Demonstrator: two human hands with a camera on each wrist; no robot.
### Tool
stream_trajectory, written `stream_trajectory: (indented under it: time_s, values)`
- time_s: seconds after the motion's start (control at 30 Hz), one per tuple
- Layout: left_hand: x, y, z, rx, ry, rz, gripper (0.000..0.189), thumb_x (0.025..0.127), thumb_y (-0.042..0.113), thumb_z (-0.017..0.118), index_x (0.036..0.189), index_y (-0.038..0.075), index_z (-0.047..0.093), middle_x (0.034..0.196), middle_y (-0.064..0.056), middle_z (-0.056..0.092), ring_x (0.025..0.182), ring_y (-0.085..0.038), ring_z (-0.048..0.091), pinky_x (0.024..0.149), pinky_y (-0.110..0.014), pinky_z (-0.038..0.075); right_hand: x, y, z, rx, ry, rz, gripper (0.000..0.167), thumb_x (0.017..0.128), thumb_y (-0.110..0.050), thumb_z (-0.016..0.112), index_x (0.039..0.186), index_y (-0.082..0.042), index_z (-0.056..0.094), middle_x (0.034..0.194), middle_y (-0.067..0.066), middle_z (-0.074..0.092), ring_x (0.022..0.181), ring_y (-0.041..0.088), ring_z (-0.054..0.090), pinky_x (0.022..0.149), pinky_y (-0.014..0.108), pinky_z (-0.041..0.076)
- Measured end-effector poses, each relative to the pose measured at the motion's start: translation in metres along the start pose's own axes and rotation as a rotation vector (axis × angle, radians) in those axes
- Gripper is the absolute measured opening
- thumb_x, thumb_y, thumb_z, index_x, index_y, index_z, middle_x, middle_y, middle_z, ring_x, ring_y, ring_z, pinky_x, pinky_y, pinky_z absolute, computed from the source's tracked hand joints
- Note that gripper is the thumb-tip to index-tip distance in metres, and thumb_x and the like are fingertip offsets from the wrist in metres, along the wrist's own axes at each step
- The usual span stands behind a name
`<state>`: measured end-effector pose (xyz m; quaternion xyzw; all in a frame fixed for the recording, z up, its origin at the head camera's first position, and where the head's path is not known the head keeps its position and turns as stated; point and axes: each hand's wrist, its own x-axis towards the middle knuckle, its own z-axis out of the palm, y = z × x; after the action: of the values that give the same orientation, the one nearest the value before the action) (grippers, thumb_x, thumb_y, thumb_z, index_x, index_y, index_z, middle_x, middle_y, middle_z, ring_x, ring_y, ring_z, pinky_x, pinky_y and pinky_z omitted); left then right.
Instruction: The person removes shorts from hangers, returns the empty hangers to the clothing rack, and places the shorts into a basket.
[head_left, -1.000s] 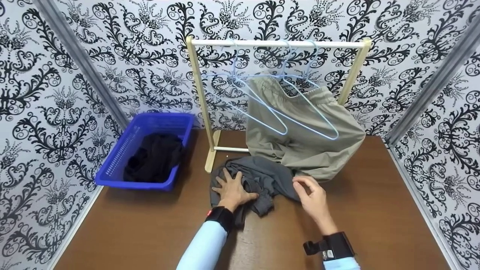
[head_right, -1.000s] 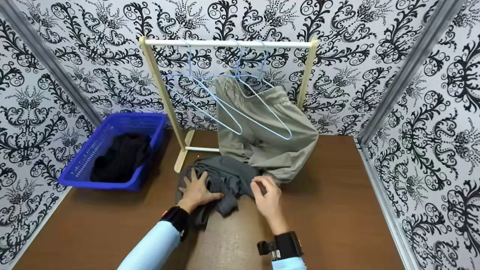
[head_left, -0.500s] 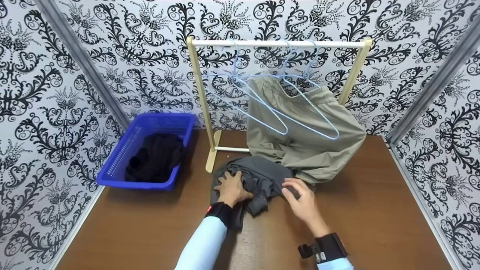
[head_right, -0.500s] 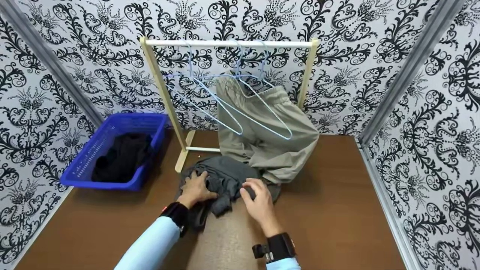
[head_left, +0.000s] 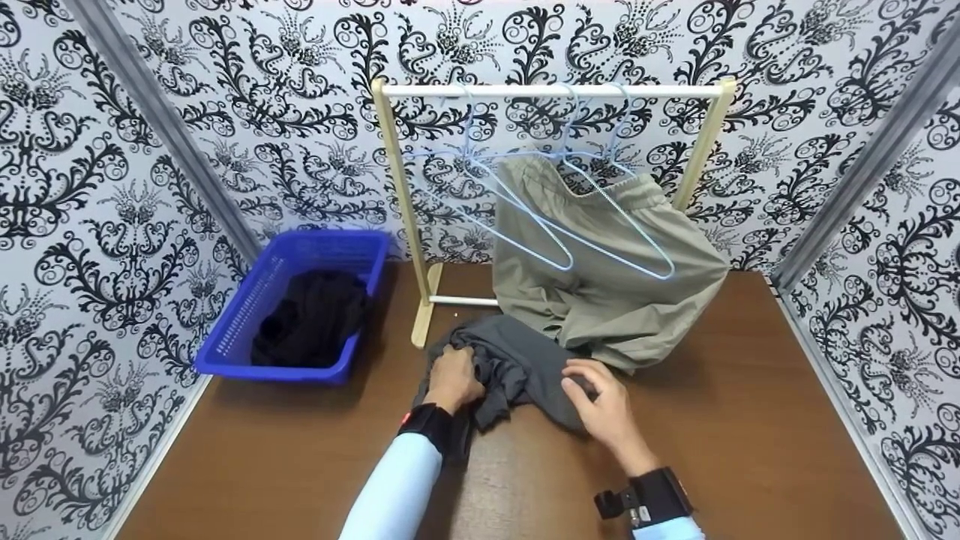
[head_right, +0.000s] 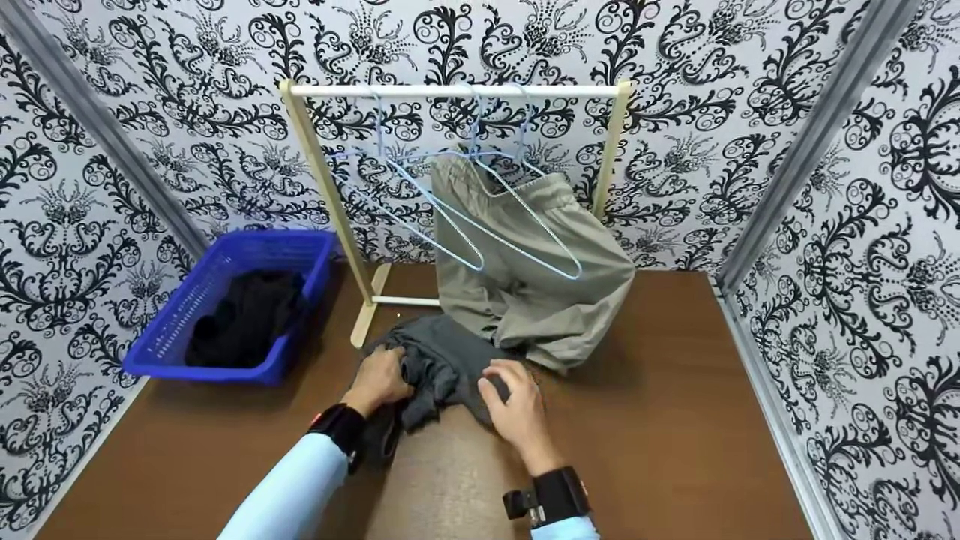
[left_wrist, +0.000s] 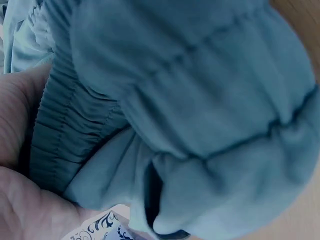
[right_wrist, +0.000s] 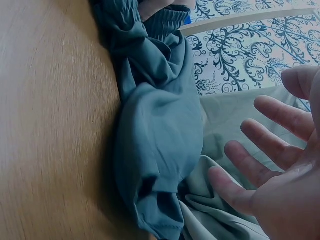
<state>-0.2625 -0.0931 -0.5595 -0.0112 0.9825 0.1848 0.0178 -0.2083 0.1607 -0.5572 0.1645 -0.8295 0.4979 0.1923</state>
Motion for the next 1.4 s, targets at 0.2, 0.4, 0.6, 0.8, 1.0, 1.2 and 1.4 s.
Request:
stream_trajectory:
  time_s: [0.2, 0.4, 0.6, 0.8, 1.0, 1.2, 1.4]
  values:
    - [-0.002, -0.006, 0.001, 0.009, 0.055, 0.037, 0.053, 0.073, 0.011, 0.082, 0.123, -0.001, 0.068, 0.117, -0.03, 0.062, 0.103, -0.048, 0.067, 0.089, -0.054, 0.057, 0.0, -0.001, 0.0, 0.021, -0.002, -0.005, 0.012, 0.095, -0.005, 0.07, 0.105, 0.001, 0.075, 0.12, 0.014, 0.071, 0.111, 0.034, 0.067, 0.083, 0.035, 0.059]
    - [-0.005, -0.01, 0.001, 0.009, 0.122, 0.035, 0.047, 0.073, 0.007, 0.082, 0.117, -0.001, 0.068, 0.11, -0.027, 0.063, 0.095, -0.047, 0.069, 0.082, -0.052, 0.058, 0.0, -0.003, 0.0, 0.08, -0.011, 0.017, 0.012, 0.096, -0.004, 0.07, 0.106, 0.001, 0.075, 0.121, 0.015, 0.069, 0.109, 0.033, 0.067, 0.083, 0.025, 0.058]
    - [-0.005, -0.012, 0.004, 0.021, 0.155, 0.051, 0.049, 0.073, 0.006, 0.082, 0.119, -0.002, 0.066, 0.111, -0.027, 0.063, 0.094, -0.047, 0.069, 0.08, -0.052, 0.059, 0.0, -0.006, -0.001, 0.097, 0.011, 0.008, 0.011, 0.095, -0.003, 0.071, 0.105, 0.001, 0.075, 0.118, 0.015, 0.07, 0.105, 0.027, 0.068, 0.083, 0.016, 0.054]
    - [-0.007, -0.015, 0.007, 0.033, 0.206, 0.072, 0.043, 0.073, 0.003, 0.082, 0.113, -0.002, 0.066, 0.105, -0.025, 0.064, 0.092, -0.046, 0.07, 0.079, -0.052, 0.06, 0.001, -0.008, 0.0, 0.109, 0.018, 0.012, 0.011, 0.094, -0.002, 0.072, 0.104, -0.002, 0.076, 0.117, 0.016, 0.07, 0.104, 0.025, 0.068, 0.084, 0.012, 0.052]
    - [-0.01, -0.016, 0.012, 0.03, 0.254, 0.071, 0.039, 0.073, 0.001, 0.081, 0.109, -0.001, 0.064, 0.105, -0.025, 0.064, 0.09, -0.046, 0.07, 0.077, -0.052, 0.06, 0.001, -0.007, 0.001, 0.065, 0.038, 0.01, 0.012, 0.091, 0.003, 0.072, 0.102, -0.001, 0.076, 0.115, 0.018, 0.071, 0.105, 0.033, 0.068, 0.082, 0.017, 0.055]
    - [-0.016, -0.019, 0.015, -0.016, 0.328, 0.099, 0.04, 0.071, -0.002, 0.08, 0.107, 0.0, 0.064, 0.105, -0.023, 0.064, 0.082, -0.047, 0.07, 0.072, -0.054, 0.059, 0.002, -0.004, -0.001, 0.034, 0.044, -0.02, 0.011, 0.092, 0.002, 0.072, 0.101, -0.001, 0.076, 0.114, 0.018, 0.071, 0.105, 0.032, 0.068, 0.084, 0.016, 0.053]
    - [-0.02, -0.025, 0.015, -0.059, 0.426, 0.158, 0.043, 0.065, -0.002, 0.08, 0.106, 0.0, 0.065, 0.103, -0.023, 0.064, 0.073, -0.048, 0.069, 0.064, -0.055, 0.058, 0.001, -0.001, -0.004, 0.068, 0.045, -0.041, 0.01, 0.093, 0.0, 0.072, 0.102, -0.001, 0.076, 0.114, 0.017, 0.071, 0.107, 0.027, 0.066, 0.087, 0.01, 0.049]
